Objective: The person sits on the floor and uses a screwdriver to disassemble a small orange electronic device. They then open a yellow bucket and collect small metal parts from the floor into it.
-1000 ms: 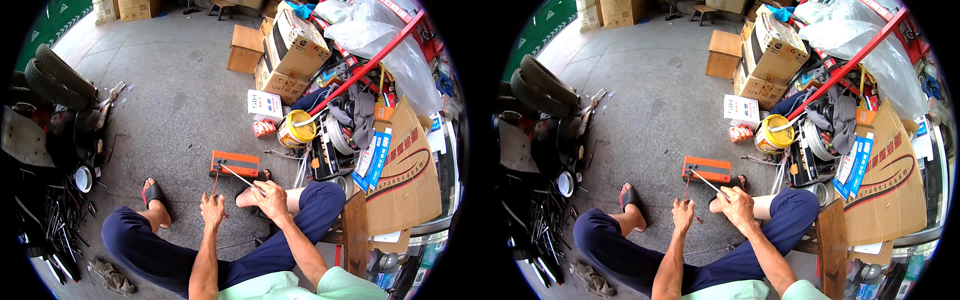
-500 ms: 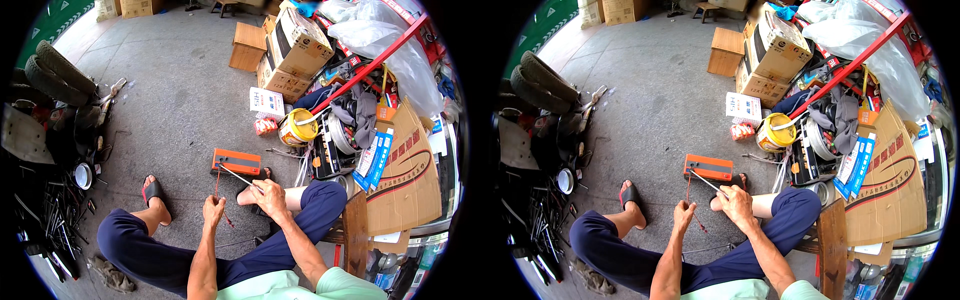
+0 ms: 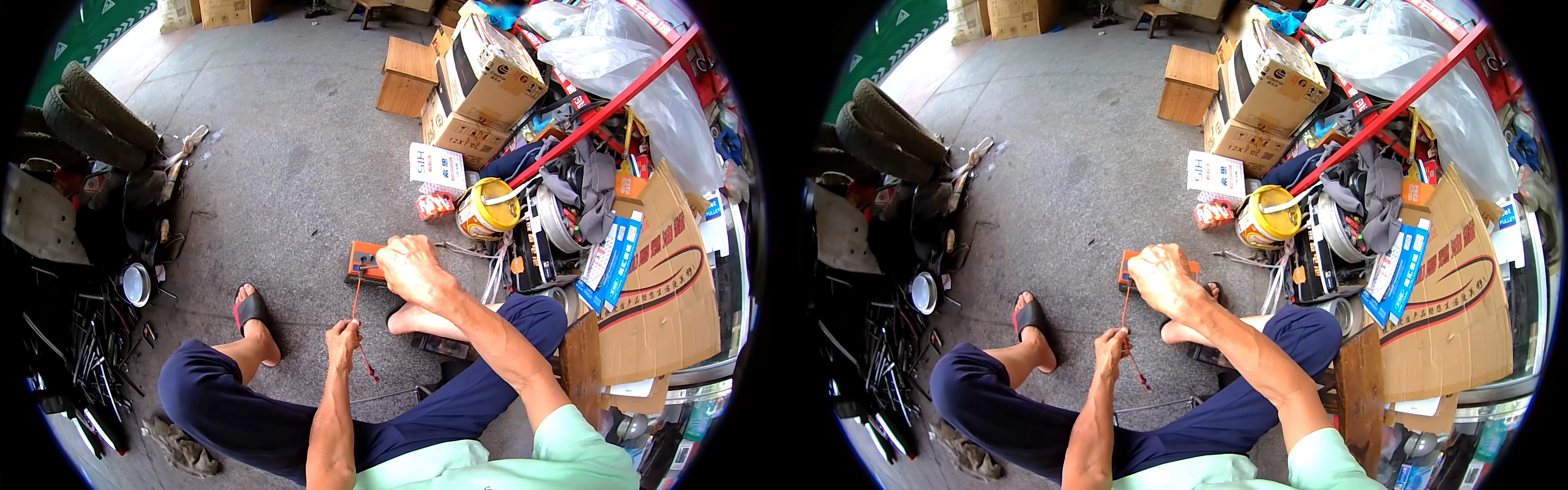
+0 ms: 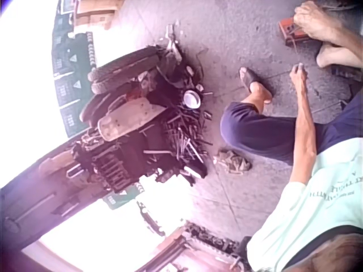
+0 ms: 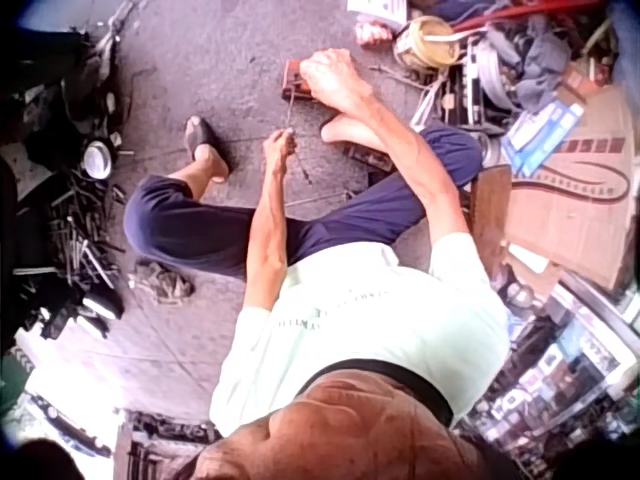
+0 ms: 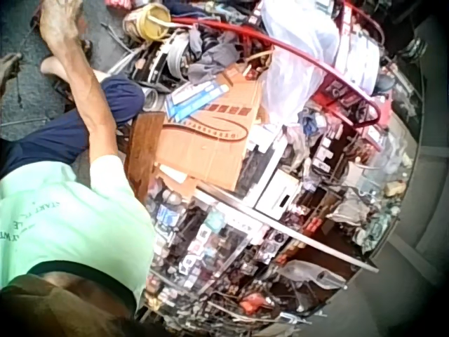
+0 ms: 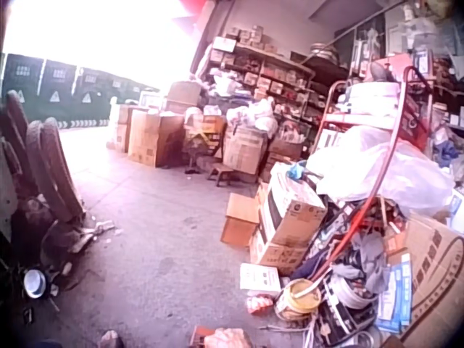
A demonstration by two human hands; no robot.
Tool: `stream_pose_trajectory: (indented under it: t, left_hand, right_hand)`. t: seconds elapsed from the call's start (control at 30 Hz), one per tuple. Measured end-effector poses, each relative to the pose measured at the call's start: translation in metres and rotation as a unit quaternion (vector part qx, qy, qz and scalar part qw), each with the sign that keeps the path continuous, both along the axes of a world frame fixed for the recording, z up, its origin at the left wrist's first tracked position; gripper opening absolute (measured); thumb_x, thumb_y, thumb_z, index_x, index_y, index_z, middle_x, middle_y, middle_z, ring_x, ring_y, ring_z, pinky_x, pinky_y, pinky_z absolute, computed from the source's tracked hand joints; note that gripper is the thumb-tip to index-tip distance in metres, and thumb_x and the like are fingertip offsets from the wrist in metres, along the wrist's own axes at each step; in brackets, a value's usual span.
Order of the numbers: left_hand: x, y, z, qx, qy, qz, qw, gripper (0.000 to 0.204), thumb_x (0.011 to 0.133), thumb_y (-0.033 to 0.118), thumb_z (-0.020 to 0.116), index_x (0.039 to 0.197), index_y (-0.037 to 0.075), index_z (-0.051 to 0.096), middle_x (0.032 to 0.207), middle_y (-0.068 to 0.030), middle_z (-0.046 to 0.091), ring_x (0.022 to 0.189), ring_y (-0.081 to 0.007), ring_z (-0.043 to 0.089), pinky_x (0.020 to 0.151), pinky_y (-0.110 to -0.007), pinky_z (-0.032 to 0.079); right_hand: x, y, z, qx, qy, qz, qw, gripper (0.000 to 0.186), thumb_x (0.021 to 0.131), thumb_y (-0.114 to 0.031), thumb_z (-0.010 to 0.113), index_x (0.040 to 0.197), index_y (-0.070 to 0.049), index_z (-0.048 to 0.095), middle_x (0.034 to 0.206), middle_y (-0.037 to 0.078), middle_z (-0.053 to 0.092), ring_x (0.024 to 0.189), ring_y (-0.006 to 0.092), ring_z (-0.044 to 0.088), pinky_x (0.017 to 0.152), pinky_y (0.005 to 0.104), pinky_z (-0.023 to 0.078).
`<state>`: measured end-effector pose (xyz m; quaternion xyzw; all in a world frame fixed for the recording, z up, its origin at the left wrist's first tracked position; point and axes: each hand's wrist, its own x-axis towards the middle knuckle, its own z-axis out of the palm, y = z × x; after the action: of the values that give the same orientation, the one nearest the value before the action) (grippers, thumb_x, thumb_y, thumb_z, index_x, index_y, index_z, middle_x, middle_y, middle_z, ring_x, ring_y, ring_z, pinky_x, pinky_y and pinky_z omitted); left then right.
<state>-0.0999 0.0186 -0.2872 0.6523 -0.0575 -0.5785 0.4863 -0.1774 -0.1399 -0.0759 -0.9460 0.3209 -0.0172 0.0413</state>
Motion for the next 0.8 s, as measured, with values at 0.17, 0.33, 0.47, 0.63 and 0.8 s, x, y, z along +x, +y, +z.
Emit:
stream_pose_trajectory:
  t: [0.17, 0.33, 0.47, 0.63, 0.8]
  left_hand:
    - [-0.001, 0.0, -0.008, 0.0, 0.007, -0.025, 1.0, 0.023, 0.083, 0.024, 0.062, 0.088, 0.002, 0.065, 0.068, -0.0032, 0.06, 0.061, -0.0114, 0.057, 0.055, -0.025, 0.046]
    - [-0.002, 0.0, -0.01, 0.016, -0.008, -0.031, 0.999, 0.023, 0.083, 0.024, 0.061, 0.087, 0.002, 0.065, 0.067, -0.0033, 0.061, 0.062, -0.0113, 0.057, 0.056, -0.026, 0.046]
    - [-0.001, 0.0, -0.007, 0.015, 0.003, -0.033, 0.999, 0.023, 0.083, 0.024, 0.062, 0.089, 0.002, 0.066, 0.069, -0.0036, 0.061, 0.063, -0.0119, 0.058, 0.056, -0.026, 0.046]
    - [-0.001, -0.001, 0.0, 0.012, 0.004, -0.033, 0.999, 0.024, 0.083, 0.023, 0.062, 0.091, 0.001, 0.066, 0.07, -0.0043, 0.061, 0.063, -0.0131, 0.059, 0.056, -0.026, 0.046]
    - [-0.002, -0.002, -0.004, -0.005, -0.001, -0.021, 1.0, 0.025, 0.082, 0.022, 0.062, 0.089, -0.001, 0.066, 0.068, -0.0041, 0.06, 0.06, -0.0123, 0.056, 0.054, -0.026, 0.045]
  right_hand:
    - [0.027, -0.003, -0.009, -0.079, -0.201, -0.096, 0.972, 0.016, 0.081, -0.018, 0.064, 0.07, -0.007, 0.061, 0.07, 0.009, 0.063, 0.071, 0.026, 0.064, 0.059, 0.0364, 0.049]
    - [0.034, -0.006, -0.038, 0.199, -0.573, -0.288, 0.741, 0.044, 0.094, -0.034, 0.053, 0.064, -0.001, 0.054, 0.054, 0.003, 0.053, 0.049, 0.0093, 0.048, 0.048, 0.0295, 0.038]
    - [0.044, -0.001, -0.039, 0.257, -0.604, -0.234, 0.717, 0.053, 0.095, -0.039, 0.051, 0.055, -0.005, 0.048, 0.047, -0.002, 0.044, 0.042, 0.0041, 0.042, 0.039, 0.0227, 0.03]
    - [0.042, -0.033, -0.032, 0.376, -0.494, -0.144, 0.771, 0.059, 0.09, -0.042, 0.058, 0.045, -0.007, 0.044, 0.04, -0.002, 0.04, 0.039, 0.0055, 0.038, 0.038, 0.0264, 0.029]
    - [0.04, -0.047, -0.029, 0.364, -0.451, -0.157, 0.8, 0.055, 0.09, -0.043, 0.056, 0.05, -0.006, 0.047, 0.043, 0.002, 0.047, 0.038, 0.0127, 0.044, 0.039, 0.0311, 0.036]
